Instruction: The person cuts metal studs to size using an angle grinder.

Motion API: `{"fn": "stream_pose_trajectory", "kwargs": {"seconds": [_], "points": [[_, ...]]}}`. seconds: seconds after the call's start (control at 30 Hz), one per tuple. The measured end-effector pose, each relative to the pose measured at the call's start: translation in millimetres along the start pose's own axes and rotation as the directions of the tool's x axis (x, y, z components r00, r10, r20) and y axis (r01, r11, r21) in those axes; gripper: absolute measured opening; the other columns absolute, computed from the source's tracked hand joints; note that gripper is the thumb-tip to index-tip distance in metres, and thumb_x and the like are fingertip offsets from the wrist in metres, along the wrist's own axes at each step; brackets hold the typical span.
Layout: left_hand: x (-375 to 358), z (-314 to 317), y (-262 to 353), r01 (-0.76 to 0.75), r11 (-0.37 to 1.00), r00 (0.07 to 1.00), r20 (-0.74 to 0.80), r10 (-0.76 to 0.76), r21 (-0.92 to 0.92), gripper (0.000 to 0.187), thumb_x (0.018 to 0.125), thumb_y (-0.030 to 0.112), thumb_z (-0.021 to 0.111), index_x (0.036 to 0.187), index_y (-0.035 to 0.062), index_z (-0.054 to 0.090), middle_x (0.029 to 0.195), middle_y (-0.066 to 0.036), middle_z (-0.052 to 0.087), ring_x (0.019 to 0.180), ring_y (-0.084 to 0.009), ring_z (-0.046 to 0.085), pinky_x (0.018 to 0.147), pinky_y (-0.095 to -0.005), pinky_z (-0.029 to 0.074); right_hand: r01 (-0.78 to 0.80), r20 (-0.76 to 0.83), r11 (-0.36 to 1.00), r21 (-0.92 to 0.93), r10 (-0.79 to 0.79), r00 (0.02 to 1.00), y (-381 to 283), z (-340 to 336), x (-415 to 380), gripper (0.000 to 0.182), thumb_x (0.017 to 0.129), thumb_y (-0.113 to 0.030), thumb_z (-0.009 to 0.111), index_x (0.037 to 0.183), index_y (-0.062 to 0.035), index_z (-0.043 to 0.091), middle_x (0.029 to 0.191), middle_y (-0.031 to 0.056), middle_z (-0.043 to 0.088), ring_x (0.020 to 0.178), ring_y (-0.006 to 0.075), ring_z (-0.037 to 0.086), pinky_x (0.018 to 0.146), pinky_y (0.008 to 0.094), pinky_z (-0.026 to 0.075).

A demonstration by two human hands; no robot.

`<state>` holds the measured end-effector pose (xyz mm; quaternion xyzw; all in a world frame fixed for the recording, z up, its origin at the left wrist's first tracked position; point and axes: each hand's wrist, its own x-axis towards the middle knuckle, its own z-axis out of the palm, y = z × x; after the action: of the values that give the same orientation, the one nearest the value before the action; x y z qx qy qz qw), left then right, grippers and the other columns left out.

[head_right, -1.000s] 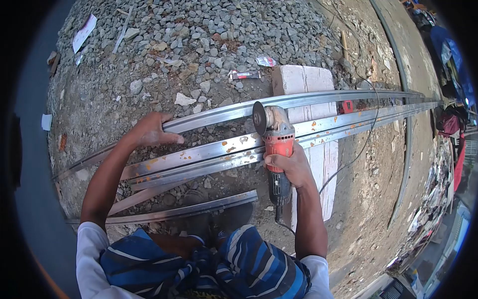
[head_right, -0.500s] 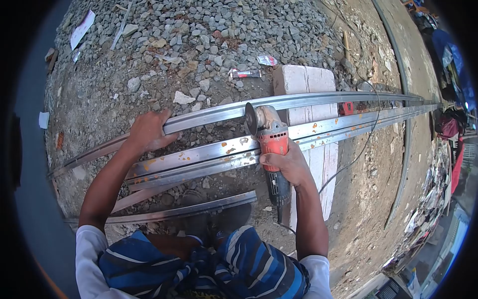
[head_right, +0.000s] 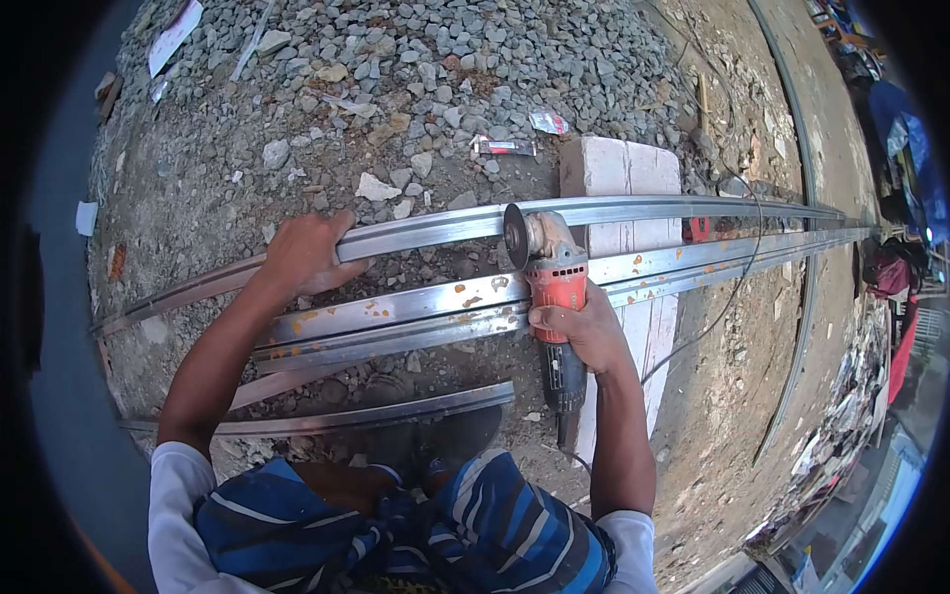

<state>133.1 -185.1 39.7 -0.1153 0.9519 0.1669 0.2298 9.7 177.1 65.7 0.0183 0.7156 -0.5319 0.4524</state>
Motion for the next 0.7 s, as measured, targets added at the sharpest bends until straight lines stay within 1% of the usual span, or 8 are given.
{"fn": "stream_pose_trajectory", "kwargs": {"seconds": [0.1,0.17,0.2,0.37,0.47,0.57,0.63,0.7], "points": [[0.0,-0.2,-0.5,0.004,1.0,1.0,0.018,-0.005,0.01,0.05,0.079,0.048,0.076,0.103,0.0072,0.059,0.077,-0.021,0.069,0.077,-0.0426,0.07,0.077,-0.0547,0.055,0.01,0.012,1.0,0.008,-0.01,1.0,-2.8,0.9,2.5,0.049,0.073,-0.011,0.077,0.118,0.0033,0.063,0.092,0.0109,0.07,0.077,0.0209,0.071,0.075,0.0336,0.059],[0.0,-1.5,-0.8,0.007,1.0,1.0,0.023,-0.007,0.015,0.051,0.079,0.048,0.075,0.105,0.0071,0.059,0.078,-0.021,0.069,0.078,-0.0426,0.07,0.078,-0.0549,0.055,-0.004,-0.03,1.0,0.016,0.005,1.0,-6.6,3.2,2.7,0.041,0.074,-0.015,0.077,0.11,0.0021,0.065,0.091,0.0077,0.069,0.078,0.0174,0.068,0.074,0.0315,0.054],[-0.3,-2.6,-0.4,0.003,1.0,0.999,0.032,-0.004,0.016,0.051,0.079,0.048,0.075,0.107,0.0071,0.059,0.078,-0.021,0.069,0.078,-0.0424,0.07,0.078,-0.0548,0.055,-0.004,-0.027,1.0,0.013,0.004,1.0,-6.4,3.6,3.7,0.041,0.074,-0.015,0.077,0.11,0.0021,0.065,0.091,0.0077,0.069,0.078,0.0174,0.068,0.074,0.0315,0.054],[-1.0,-5.2,0.4,0.02,1.0,0.997,0.068,-0.021,0.007,0.053,0.079,0.047,0.075,0.109,0.0067,0.06,0.081,-0.022,0.069,0.081,-0.0417,0.07,0.08,-0.0544,0.055,0.009,-0.035,0.999,-0.053,-0.011,0.999,-8.1,2.0,7.2,0.045,0.074,-0.015,0.078,0.113,0.0023,0.065,0.095,0.0078,0.069,0.079,0.0174,0.068,0.076,0.0312,0.054],[-1.6,-3.5,-1.5,-0.009,1.0,0.999,0.044,0.01,-0.016,0.054,0.079,0.048,0.075,0.11,0.0063,0.06,0.081,-0.021,0.069,0.081,-0.0415,0.07,0.08,-0.0544,0.055,0.009,-0.03,1.0,-0.02,-0.01,0.999,-5.5,1.7,6.9,0.045,0.074,-0.013,0.078,0.114,0.0018,0.065,0.096,0.0077,0.069,0.08,0.0172,0.068,0.076,0.0311,0.055],[-2.3,-4.6,-0.7,-0.016,1.0,1.0,0.022,0.016,0.0,0.051,0.08,0.045,0.075,0.11,0.0057,0.062,0.082,-0.019,0.072,0.082,-0.0391,0.073,0.078,-0.053,0.057,0.008,-0.013,0.999,-0.05,-0.009,1.0,0.7,-3.6,8.4,0.047,0.074,-0.012,0.078,0.116,0.0017,0.064,0.096,0.0075,0.069,0.081,0.0171,0.068,0.075,0.0313,0.055],[-1.8,-5.7,-0.4,-0.006,0.999,0.999,0.053,0.007,-0.033,0.056,0.079,0.049,0.076,0.111,0.006,0.061,0.082,-0.02,0.07,0.083,-0.0402,0.071,0.081,-0.0539,0.056,0.003,-0.012,0.999,-0.047,-0.003,1.0,-5.3,0.1,5.6,0.048,0.074,-0.012,0.078,0.118,0.0019,0.064,0.096,0.0073,0.069,0.081,0.0171,0.068,0.076,0.0314,0.055],[-1.9,-5.2,-0.9,-0.007,1.0,0.999,0.05,0.009,-0.029,0.056,0.079,0.049,0.077,0.111,0.0061,0.061,0.083,-0.02,0.071,0.084,-0.04,0.071,0.08,-0.0537,0.056,-0.002,-0.014,0.999,-0.044,0.002,1.0,-10.1,3.0,4.1,0.049,0.074,-0.011,0.078,0.12,0.002,0.064,0.097,0.0071,0.069,0.081,0.0171,0.068,0.076,0.0315,0.055]]}}
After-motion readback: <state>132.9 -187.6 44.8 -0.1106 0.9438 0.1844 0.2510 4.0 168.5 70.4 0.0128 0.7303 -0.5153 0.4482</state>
